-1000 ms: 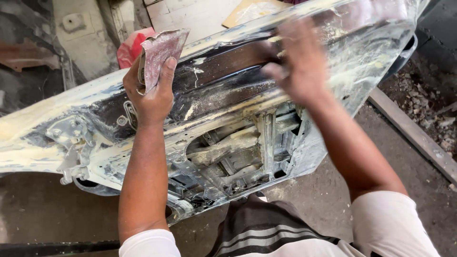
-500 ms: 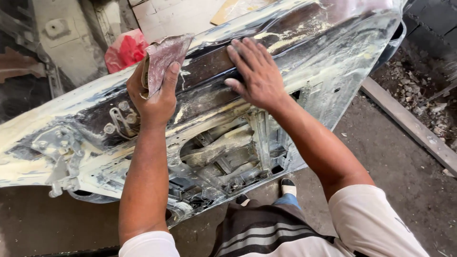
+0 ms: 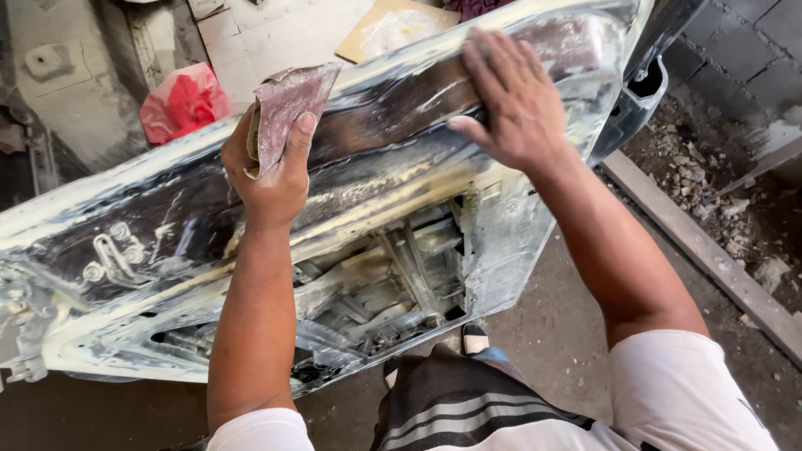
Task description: The person sands a large, curved metal car part using a sanding block. They move the block back and forth across the surface to smooth it, occasionally pausing to wipe away dust with their hand.
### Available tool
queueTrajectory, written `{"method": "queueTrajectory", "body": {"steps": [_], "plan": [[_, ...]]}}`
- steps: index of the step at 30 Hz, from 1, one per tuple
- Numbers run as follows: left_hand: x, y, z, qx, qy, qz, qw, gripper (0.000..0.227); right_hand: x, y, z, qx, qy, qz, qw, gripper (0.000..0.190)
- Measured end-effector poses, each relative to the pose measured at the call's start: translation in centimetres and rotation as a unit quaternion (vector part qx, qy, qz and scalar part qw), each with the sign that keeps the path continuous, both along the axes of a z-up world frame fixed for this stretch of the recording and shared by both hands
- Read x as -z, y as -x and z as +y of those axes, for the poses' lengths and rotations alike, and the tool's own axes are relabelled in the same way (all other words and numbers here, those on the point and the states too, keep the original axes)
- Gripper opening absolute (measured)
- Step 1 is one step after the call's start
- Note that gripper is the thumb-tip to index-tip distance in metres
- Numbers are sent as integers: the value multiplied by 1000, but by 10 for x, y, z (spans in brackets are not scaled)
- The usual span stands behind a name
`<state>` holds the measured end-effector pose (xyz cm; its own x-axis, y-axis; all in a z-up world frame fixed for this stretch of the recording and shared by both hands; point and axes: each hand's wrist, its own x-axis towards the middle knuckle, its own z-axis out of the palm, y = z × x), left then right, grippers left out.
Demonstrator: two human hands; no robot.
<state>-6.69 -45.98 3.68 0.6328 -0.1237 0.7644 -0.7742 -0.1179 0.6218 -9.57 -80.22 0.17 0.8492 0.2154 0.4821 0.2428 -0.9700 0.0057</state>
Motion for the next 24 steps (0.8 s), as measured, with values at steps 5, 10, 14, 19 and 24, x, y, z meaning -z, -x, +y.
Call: {"method": "queueTrajectory", "body": {"steps": [5,10,14,19,24], "plan": [[-6,-6,-28,-31,-13,-16,999,22,-12,26,-76,203,-40,37,978,87],[-11,-13,-44,-52,23,-13,998,24,8,5,-69,176,-50,-83,980,85],[-15,-13,-55,-56,16,-23,998,25,-43,-1,29,-27,-13,84,996,86],[-13,-17,-67,-79,-3,-19,997,24,-31,-9,66,-144,14,121,982,87],[-13,-23,-84,-54,4,-16,998,25,-41,-14,5,-60,55,134,988,86]]}}
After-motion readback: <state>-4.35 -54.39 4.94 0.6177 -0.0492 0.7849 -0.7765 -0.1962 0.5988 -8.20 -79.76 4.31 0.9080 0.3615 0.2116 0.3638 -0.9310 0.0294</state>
